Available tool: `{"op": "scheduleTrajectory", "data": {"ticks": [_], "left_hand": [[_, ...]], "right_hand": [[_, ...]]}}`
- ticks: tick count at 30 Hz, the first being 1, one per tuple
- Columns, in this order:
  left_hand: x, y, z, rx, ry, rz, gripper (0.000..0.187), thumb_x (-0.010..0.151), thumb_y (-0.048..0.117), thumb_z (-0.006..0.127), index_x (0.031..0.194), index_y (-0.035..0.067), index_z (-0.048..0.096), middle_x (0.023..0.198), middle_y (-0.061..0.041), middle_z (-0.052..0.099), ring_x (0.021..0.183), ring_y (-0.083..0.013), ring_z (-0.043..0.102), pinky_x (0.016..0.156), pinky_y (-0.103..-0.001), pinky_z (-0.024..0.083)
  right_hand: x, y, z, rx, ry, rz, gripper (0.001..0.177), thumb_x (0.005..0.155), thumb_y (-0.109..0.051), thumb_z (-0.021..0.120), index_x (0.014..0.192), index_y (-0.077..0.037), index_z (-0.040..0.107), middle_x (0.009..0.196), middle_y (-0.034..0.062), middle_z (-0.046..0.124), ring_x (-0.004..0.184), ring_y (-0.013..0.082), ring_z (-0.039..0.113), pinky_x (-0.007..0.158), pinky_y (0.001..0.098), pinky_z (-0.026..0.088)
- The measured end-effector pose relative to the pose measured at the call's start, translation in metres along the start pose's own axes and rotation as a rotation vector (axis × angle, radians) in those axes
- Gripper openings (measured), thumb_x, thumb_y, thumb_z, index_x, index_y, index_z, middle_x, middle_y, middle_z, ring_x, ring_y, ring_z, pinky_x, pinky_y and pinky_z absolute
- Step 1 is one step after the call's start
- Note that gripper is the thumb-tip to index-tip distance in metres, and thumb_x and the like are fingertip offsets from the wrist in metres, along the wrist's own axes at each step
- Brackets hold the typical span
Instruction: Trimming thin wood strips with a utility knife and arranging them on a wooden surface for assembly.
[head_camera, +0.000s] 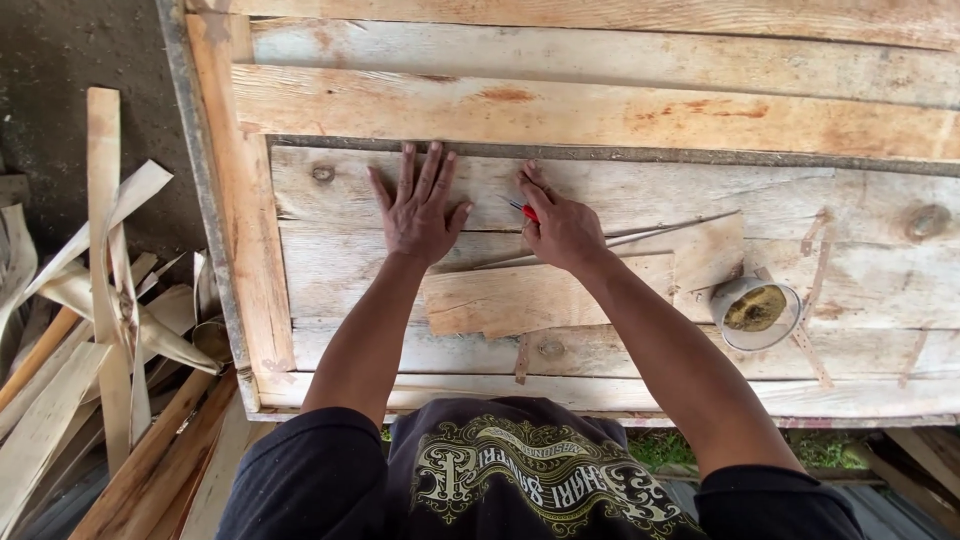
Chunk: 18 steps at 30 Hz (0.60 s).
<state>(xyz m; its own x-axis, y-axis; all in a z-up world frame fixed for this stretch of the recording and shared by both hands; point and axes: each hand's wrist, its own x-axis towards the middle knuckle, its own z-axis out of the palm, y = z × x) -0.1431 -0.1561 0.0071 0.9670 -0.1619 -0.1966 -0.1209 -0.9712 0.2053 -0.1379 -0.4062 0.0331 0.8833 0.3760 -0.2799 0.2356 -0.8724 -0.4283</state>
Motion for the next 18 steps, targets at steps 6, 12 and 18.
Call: {"op": "scheduleTrajectory", "data": {"ticks": [6,12,18], "left_hand": [[0.001,-0.003,0.0,-0.044,-0.02,0.01,0.079,0.103,0.062,0.051,0.168,0.039,0.013,0.176,0.013,0.004,0.161,-0.0246,-0.004,0.122,-0.074,-0.006],[0.001,-0.004,0.002,-0.044,-0.022,0.01,0.087,0.097,0.069,0.053,0.168,0.038,0.013,0.176,0.012,0.002,0.161,-0.0249,-0.005,0.125,-0.073,-0.005],[-0.001,0.001,-0.009,-0.034,-0.063,0.002,0.086,0.098,0.073,0.046,0.168,0.037,0.01,0.176,0.011,0.001,0.162,-0.0253,-0.006,0.126,-0.072,-0.005]], "right_hand": [[-0.002,-0.002,-0.002,-0.011,-0.009,-0.007,0.063,0.089,-0.026,0.053,0.151,-0.025,0.045,0.165,0.0022,0.041,0.099,0.0437,0.071,0.083,0.0544,0.062],[0.0,-0.003,-0.002,-0.017,-0.033,-0.016,0.064,0.089,-0.026,0.052,0.152,-0.022,0.044,0.163,0.0076,0.043,0.099,0.0472,0.07,0.083,0.0565,0.061],[0.002,0.006,0.008,-0.029,-0.008,-0.043,0.067,0.087,-0.023,0.055,0.153,-0.022,0.044,0.166,0.0044,0.039,0.102,0.0451,0.07,0.083,0.0543,0.062]]}}
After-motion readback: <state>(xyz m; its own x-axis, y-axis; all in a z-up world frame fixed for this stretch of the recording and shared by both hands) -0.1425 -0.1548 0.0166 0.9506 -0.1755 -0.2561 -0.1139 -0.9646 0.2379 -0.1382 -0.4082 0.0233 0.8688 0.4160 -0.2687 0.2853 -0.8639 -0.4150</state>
